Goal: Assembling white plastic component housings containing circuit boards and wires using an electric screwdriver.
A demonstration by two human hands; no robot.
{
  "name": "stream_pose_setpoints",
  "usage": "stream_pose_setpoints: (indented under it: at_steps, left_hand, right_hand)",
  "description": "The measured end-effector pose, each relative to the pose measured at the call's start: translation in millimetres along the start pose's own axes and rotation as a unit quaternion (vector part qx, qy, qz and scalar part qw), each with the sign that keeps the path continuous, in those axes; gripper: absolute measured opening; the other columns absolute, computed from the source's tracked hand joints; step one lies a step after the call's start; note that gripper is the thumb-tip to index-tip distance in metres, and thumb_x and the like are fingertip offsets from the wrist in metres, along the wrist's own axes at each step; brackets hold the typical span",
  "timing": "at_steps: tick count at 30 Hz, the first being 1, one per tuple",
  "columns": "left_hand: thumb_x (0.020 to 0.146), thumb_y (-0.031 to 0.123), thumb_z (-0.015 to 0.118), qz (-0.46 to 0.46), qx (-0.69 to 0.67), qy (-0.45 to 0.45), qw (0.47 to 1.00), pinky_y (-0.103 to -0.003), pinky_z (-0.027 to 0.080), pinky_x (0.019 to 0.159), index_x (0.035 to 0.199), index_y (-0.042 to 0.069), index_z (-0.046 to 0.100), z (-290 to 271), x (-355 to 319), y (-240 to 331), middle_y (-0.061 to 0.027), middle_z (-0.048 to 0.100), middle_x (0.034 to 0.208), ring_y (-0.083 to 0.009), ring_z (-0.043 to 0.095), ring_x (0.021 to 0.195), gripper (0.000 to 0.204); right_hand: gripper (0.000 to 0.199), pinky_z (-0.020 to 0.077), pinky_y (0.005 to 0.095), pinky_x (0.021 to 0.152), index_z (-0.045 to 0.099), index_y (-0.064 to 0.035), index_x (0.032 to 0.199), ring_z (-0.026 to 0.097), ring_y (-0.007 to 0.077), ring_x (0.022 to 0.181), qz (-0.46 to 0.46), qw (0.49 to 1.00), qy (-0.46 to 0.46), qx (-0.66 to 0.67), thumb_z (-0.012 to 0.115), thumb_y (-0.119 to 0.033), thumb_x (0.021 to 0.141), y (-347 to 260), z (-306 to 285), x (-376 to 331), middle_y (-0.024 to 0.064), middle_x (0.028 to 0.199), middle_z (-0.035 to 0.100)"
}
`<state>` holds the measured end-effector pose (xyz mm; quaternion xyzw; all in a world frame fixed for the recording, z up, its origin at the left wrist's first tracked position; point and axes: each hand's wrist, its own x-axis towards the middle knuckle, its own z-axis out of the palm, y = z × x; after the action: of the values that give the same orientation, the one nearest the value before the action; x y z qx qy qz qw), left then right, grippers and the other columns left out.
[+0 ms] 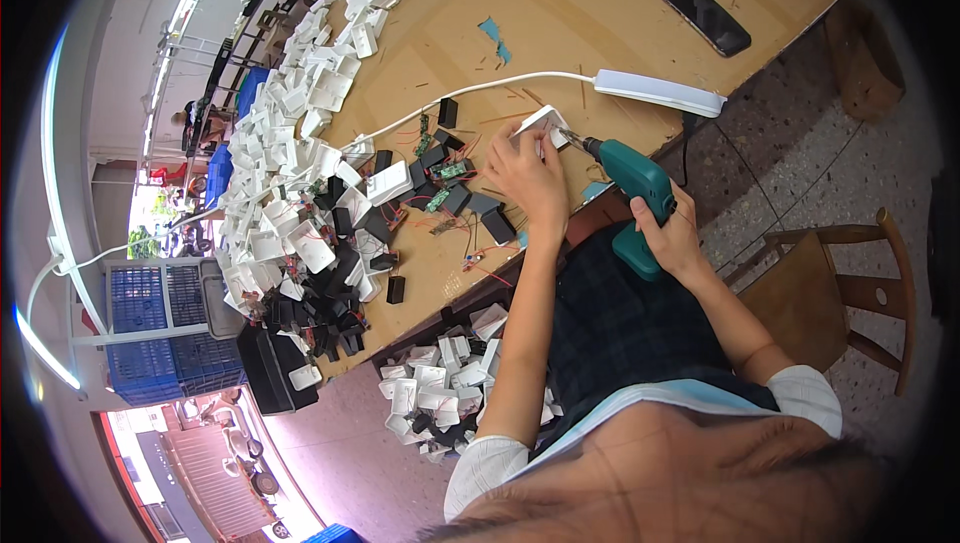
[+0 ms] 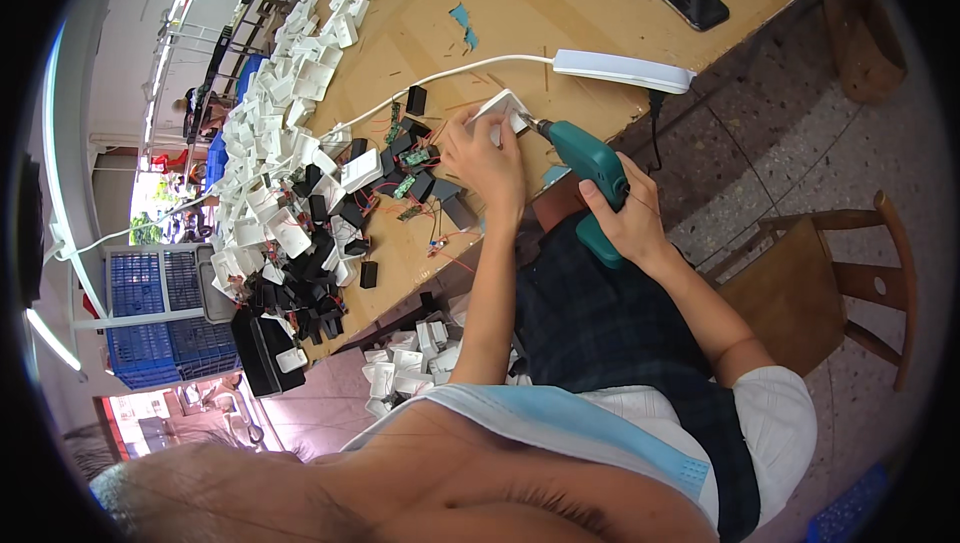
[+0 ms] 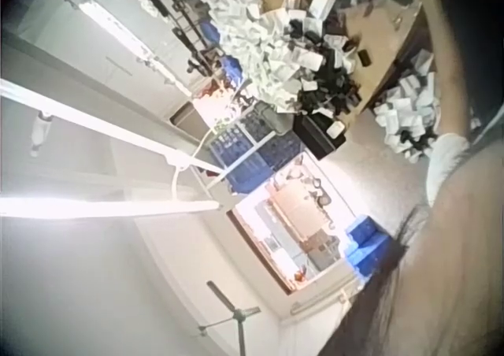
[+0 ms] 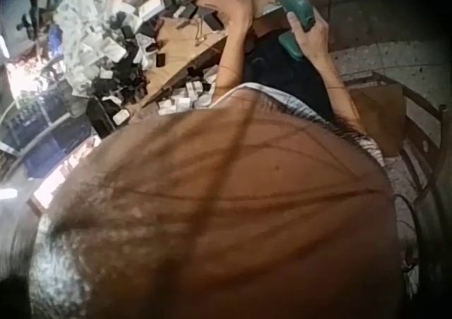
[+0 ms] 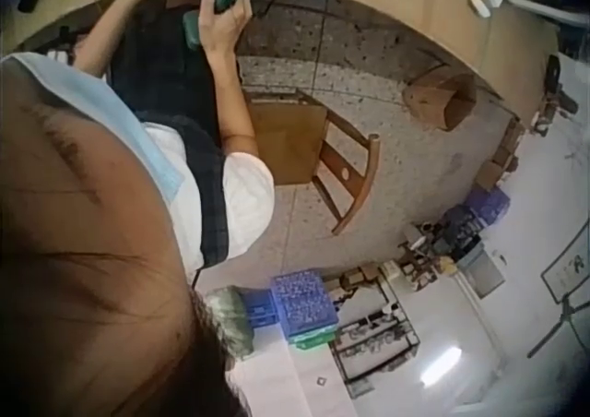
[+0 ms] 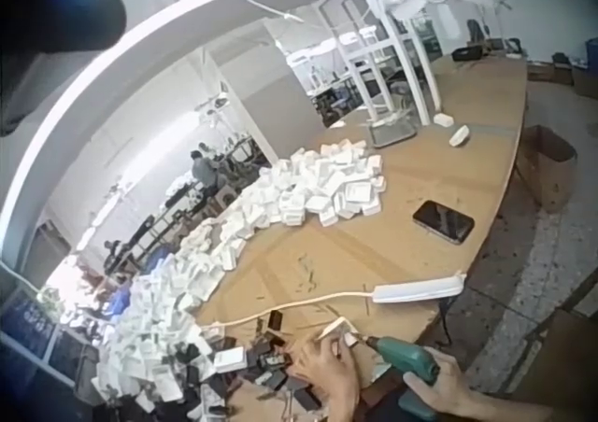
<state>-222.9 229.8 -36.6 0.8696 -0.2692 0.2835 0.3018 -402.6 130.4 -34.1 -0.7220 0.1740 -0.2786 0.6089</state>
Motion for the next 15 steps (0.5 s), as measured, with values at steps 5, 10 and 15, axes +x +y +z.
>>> stream_pose_setpoints:
  at_steps: [5,10,15]
  left_hand:
    - [0.084,0.012,0.076,-0.002,0.015,-0.016,1.0,-0.047,0.036,0.1,0.092,0.006,0.072,-1.3,2.6,1.7,-0.0116,0.061,0.119,-0.0309,0.054,0.117,0.012]
    - [0.083,0.012,0.076,-0.001,0.019,-0.021,1.0,-0.047,0.036,0.1,0.091,0.005,0.073,-3.8,6.1,2.5,-0.0113,0.061,0.118,-0.0308,0.054,0.117,0.011]
    - [0.083,0.012,0.076,0.0,0.017,-0.02,1.0,-0.047,0.036,0.1,0.091,0.005,0.073,-2.9,7.7,3.5,-0.0111,0.061,0.118,-0.0305,0.053,0.117,0.011]
  right_hand:
    - [0.035,0.052,0.0366,0.085,0.066,0.0061,0.115,0.068,0.0292,0.093,0.022,1.0,-0.005,0.0,0.067,-0.024,0.098,-5.4,3.0,4.9,0.0175,0.103,0.069]
    - [0.035,0.0522,0.0376,0.088,0.066,0.0064,0.116,0.068,0.0305,0.097,0.018,1.0,-0.003,-0.012,0.066,-0.024,0.098,-5.6,6.1,8.8,0.0187,0.106,0.07]
    - [0.034,0.0483,0.0281,0.058,0.067,0.0031,0.107,0.059,0.0111,0.061,-0.039,0.999,0.023,-0.03,0.065,-0.03,0.101,-0.1,10.4,12.4,0.0044,0.076,0.063]
